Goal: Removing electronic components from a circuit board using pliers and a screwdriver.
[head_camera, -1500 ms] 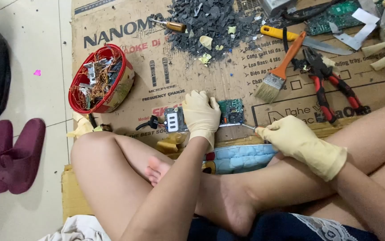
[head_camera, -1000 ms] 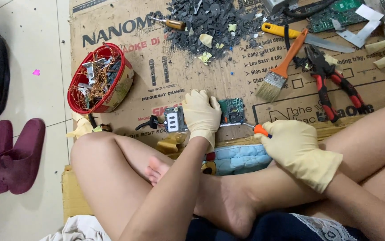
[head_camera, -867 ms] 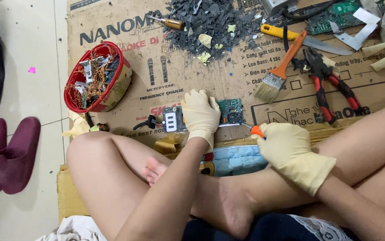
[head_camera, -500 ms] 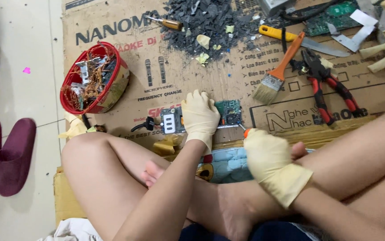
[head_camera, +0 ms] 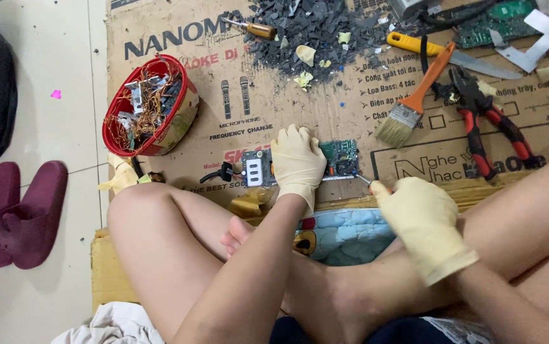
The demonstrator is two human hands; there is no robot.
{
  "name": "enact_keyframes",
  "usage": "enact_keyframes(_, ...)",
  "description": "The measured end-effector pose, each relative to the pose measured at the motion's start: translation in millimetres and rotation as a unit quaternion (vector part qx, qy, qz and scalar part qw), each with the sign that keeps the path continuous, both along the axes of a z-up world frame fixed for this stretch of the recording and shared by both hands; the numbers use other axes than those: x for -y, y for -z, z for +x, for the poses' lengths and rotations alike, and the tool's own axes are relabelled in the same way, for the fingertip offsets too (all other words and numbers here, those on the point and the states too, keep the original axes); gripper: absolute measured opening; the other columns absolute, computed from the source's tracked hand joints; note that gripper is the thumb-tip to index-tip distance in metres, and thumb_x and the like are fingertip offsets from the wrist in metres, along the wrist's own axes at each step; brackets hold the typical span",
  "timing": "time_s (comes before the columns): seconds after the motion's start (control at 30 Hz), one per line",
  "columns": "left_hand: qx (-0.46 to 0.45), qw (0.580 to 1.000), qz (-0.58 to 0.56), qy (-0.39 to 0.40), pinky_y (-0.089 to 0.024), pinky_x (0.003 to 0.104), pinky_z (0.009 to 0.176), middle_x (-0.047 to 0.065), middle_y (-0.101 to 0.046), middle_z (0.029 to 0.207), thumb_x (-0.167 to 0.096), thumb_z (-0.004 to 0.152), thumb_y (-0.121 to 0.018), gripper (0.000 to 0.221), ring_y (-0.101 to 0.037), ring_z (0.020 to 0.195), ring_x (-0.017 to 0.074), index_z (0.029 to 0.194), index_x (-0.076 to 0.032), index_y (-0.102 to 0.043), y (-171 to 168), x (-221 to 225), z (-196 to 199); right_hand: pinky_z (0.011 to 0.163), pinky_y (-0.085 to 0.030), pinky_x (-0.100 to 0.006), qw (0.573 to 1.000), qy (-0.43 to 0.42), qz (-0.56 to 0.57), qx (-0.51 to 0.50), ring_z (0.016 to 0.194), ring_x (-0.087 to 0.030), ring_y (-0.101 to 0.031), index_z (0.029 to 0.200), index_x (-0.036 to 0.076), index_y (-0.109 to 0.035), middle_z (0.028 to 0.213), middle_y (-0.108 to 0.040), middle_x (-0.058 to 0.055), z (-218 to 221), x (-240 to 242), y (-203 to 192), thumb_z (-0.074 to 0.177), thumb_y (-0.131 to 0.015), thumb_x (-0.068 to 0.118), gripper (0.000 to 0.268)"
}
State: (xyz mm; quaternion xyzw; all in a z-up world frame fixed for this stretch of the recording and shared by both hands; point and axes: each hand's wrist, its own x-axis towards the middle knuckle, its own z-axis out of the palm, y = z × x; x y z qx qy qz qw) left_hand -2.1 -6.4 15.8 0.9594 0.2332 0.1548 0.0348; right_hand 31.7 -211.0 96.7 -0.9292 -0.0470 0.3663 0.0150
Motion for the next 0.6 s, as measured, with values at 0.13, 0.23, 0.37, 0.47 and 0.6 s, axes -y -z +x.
enact_keyframes(0.13, 0.005, 1.0, 0.006, -0.004, -0.045, 0.043, 0.078, 0.003, -0.052, 0.085, -0.031, 0.074, -0.071, 0.023, -0.057, 0.085, 0.0261, 0.081, -0.016, -0.056, 2.5, -1.7, 0.5, 0.086, -0.056, -0.049, 0.992, 0.039, 0.06, -0.102, 0.096, -0.039, -0.077, 0.09, 0.002, -0.084, 0.079, -0.08, -0.025, 22.5, -5.2, -15.1, 0.088, -0.058, 0.058, 0.063)
enact_keyframes(0.23, -0.013, 1.0, 0.005, -0.007, -0.046, 0.042, 0.079, 0.002, -0.05, 0.084, -0.03, 0.076, -0.07, 0.021, -0.056, 0.084, 0.0249, 0.079, -0.016, -0.055, -3.5, -1.1, 0.4, 0.041, -0.045, -0.024, 0.951, 0.154, 0.131, -0.235, 0.053, -0.017, -0.062, 0.092, -0.007, -0.073, 0.068, -0.07, -0.011, 22.4, -7.3, -0.6, 0.091, -0.058, 0.041, 0.05)
enact_keyframes(0.37, -0.007, 1.0, -0.001, -0.001, -0.048, 0.044, 0.08, 0.003, -0.051, 0.084, -0.03, 0.076, -0.071, 0.022, -0.057, 0.085, 0.0264, 0.081, -0.015, -0.056, -4.7, 0.4, 2.9, 0.042, -0.043, -0.035, 0.98, 0.1, 0.111, -0.128, 0.05, -0.025, -0.057, 0.08, -0.001, -0.077, 0.06, -0.066, -0.013, 19.5, -0.1, 24.8, 0.09, -0.06, 0.044, 0.049)
enact_keyframes(0.47, -0.002, 1.0, 0.003, 0.0, -0.048, 0.045, 0.079, 0.005, -0.053, 0.085, -0.028, 0.075, -0.071, 0.022, -0.058, 0.086, 0.0283, 0.082, -0.014, -0.056, -3.3, 0.5, 0.1, 0.06, -0.048, -0.041, 0.992, 0.032, 0.07, -0.099, 0.072, -0.029, -0.063, 0.092, 0.004, -0.076, 0.078, -0.07, -0.014, 1.4, -7.5, 23.9, 0.093, -0.05, 0.05, 0.053)
enact_keyframes(0.6, -0.012, 1.0, 0.009, -0.005, -0.047, 0.044, 0.079, 0.003, -0.053, 0.087, -0.03, 0.076, -0.07, 0.02, -0.057, 0.086, 0.026, 0.082, -0.015, -0.057, -3.6, 0.0, 1.6, 0.093, -0.057, -0.052, 0.995, -0.095, -0.004, -0.037, 0.11, -0.035, -0.073, 0.114, 0.012, -0.075, 0.109, -0.079, -0.015, -13.2, -19.6, 18.8, 0.099, -0.033, 0.061, 0.066)
